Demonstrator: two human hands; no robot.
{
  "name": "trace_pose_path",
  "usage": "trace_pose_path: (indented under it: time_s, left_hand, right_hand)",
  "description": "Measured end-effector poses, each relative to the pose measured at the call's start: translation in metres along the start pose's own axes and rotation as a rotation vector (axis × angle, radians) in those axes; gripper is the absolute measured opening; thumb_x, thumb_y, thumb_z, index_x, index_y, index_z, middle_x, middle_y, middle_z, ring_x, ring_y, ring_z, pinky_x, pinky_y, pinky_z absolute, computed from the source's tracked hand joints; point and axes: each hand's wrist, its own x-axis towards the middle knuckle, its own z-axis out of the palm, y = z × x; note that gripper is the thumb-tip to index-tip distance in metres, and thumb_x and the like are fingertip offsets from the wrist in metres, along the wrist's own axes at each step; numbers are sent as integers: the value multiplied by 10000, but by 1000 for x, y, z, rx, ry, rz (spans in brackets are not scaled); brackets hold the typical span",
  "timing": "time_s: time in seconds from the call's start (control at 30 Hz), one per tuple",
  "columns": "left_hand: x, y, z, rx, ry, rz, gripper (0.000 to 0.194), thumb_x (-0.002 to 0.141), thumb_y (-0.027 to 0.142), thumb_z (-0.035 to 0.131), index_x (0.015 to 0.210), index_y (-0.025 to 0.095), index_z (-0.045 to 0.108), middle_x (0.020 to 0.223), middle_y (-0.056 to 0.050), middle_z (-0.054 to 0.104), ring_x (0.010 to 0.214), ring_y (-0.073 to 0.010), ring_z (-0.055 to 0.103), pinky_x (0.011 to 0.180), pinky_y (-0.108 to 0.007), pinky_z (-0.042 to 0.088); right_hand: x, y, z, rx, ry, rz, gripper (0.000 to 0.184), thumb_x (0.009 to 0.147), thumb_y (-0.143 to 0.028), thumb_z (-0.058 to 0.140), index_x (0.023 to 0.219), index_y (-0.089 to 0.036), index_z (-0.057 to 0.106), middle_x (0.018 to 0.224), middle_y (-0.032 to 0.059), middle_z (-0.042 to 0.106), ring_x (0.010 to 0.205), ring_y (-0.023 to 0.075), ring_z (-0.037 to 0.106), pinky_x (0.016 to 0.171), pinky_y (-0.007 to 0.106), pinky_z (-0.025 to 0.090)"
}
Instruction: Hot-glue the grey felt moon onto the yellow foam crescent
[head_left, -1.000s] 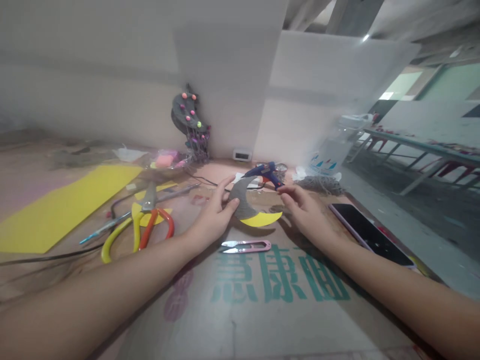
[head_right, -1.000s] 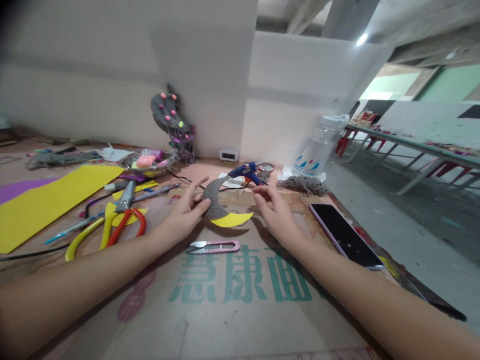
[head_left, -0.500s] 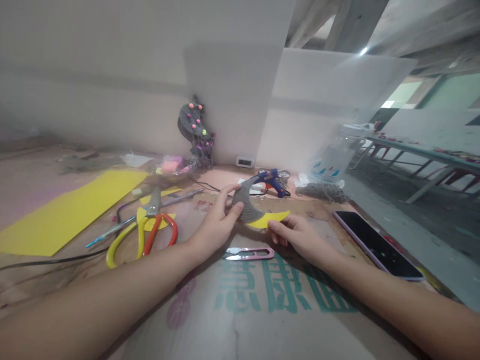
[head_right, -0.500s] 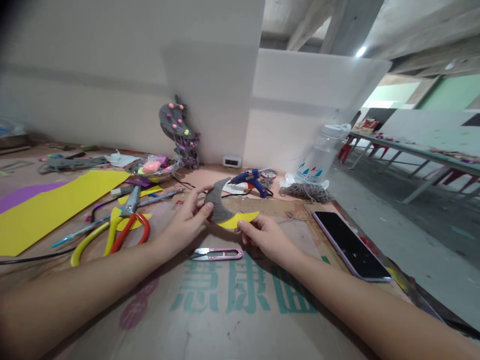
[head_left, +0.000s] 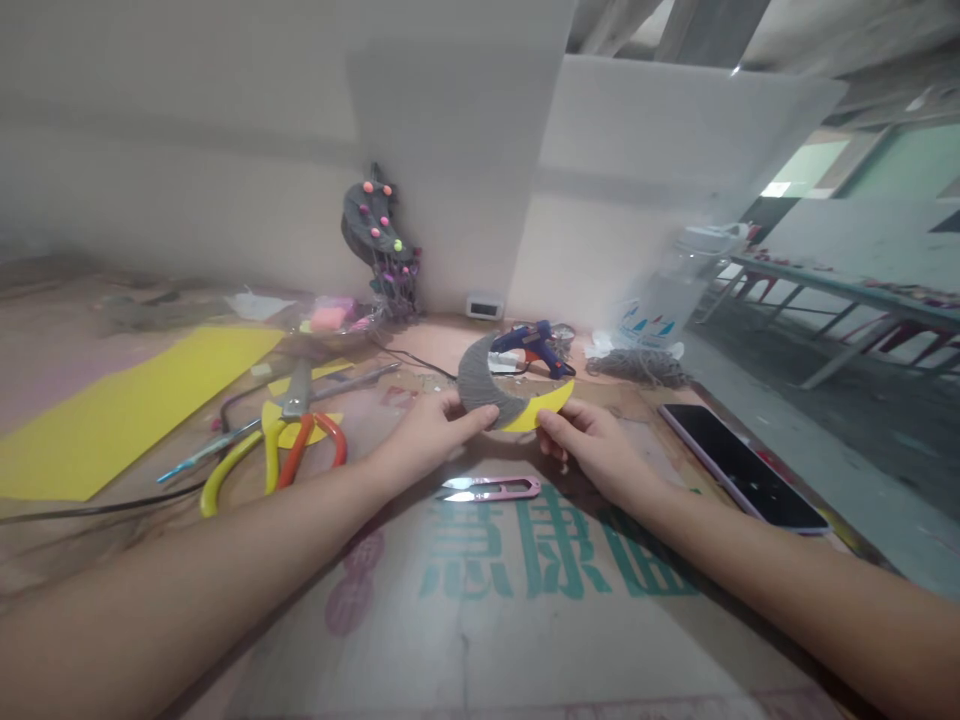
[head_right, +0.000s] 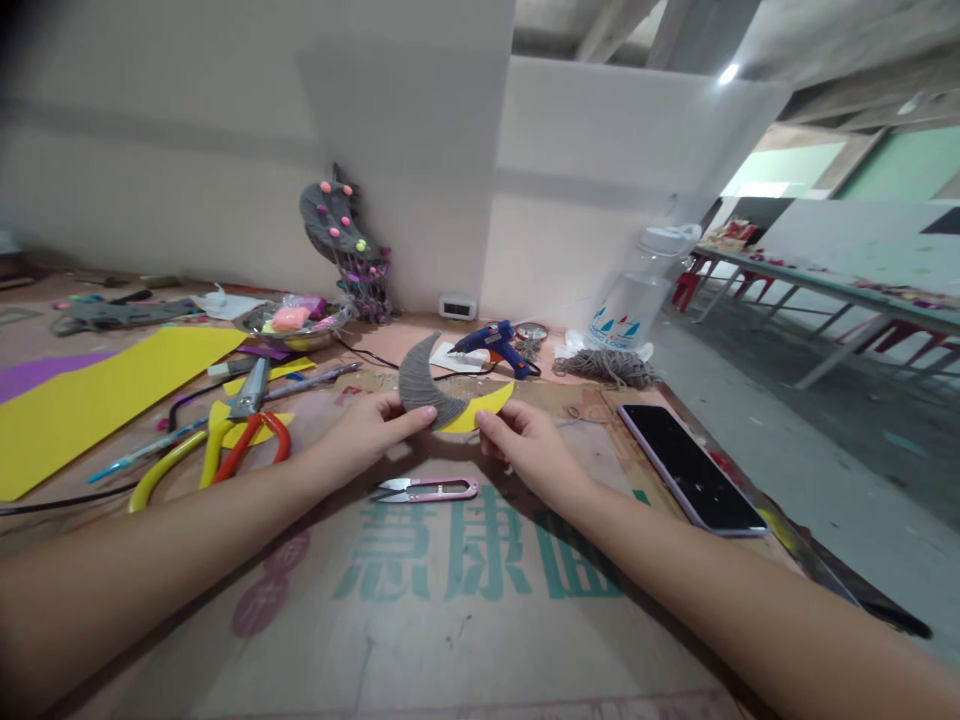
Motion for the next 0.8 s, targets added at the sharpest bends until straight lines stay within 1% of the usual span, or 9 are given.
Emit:
trace_pose_path:
  time_s: [0.1,0.2,0.3,0.37,0.43,0.53,0.6,0.73,0.8]
  left_hand:
    - [-2,3,1,12,2,5,357,793,446,631,983,156,718,980,-52,748,854,-197,666,734,-262,496]
    - [-3,4,3,51,-8,2,377,795,476,615,958,152,722,937,-62,749,827,-207,662,699,-275,492]
    - [-4,4,4,90,-29,9,368,794,476,608,917,149,724,894,-65,747,811,-220,659,680,-288,487]
    - [-4,4,4,87,-50,27,340,790,454,615,925,161,722,898,-53,744,825,-221,655,685,-288,488]
    - [-5,4,4,88,-64,38,328,796,449,608,919,167,721,869,-42,738,795,-208,647,662,-275,482]
    - [-5,3,4,111,-58,46,358,817,480,571,840,153,712,766,-31,708,687,-172,613,593,-249,450]
    - [-5,3,4,129,-50,49,374,820,497,561,807,149,700,738,-26,688,662,-159,592,585,-244,438]
    - [-5,2,3,153,-29,33,390,811,514,562,749,145,673,708,-29,659,645,-156,568,574,-248,425]
    - [-4,2,2,148,-19,15,405,806,527,560,720,144,659,676,-28,644,619,-152,553,555,-248,413]
  right_hand:
    - [3,2,2,15,-71,41,371,736,-528,652,723,-169,559,575,-35,535,477,82,423,451,220,336]
    - [5,4,4,12,-106,59,365,713,-512,681,674,-169,565,547,-35,526,474,87,433,443,221,329]
    - [6,5,5,26,-75,58,400,727,-513,674,580,-172,524,508,-36,493,469,87,425,449,225,312]
    - [5,6,5,43,-50,64,421,727,-519,677,559,-174,505,498,-38,481,465,86,414,451,228,302]
    - [5,5,4,48,-43,75,420,726,-526,679,569,-173,513,491,-40,477,453,86,405,444,229,289]
    - [4,4,4,44,-55,89,418,733,-533,674,582,-168,535,481,-39,481,437,81,397,431,226,270]
    - [5,5,4,64,-55,88,424,736,-548,667,595,-168,541,479,-40,482,430,76,391,423,223,265]
    - [5,8,7,177,-42,85,444,740,-611,625,690,-178,545,509,-43,508,413,75,394,411,219,291]
    - [5,7,7,178,-53,88,433,726,-599,645,714,-176,552,536,-38,530,422,75,413,415,217,311]
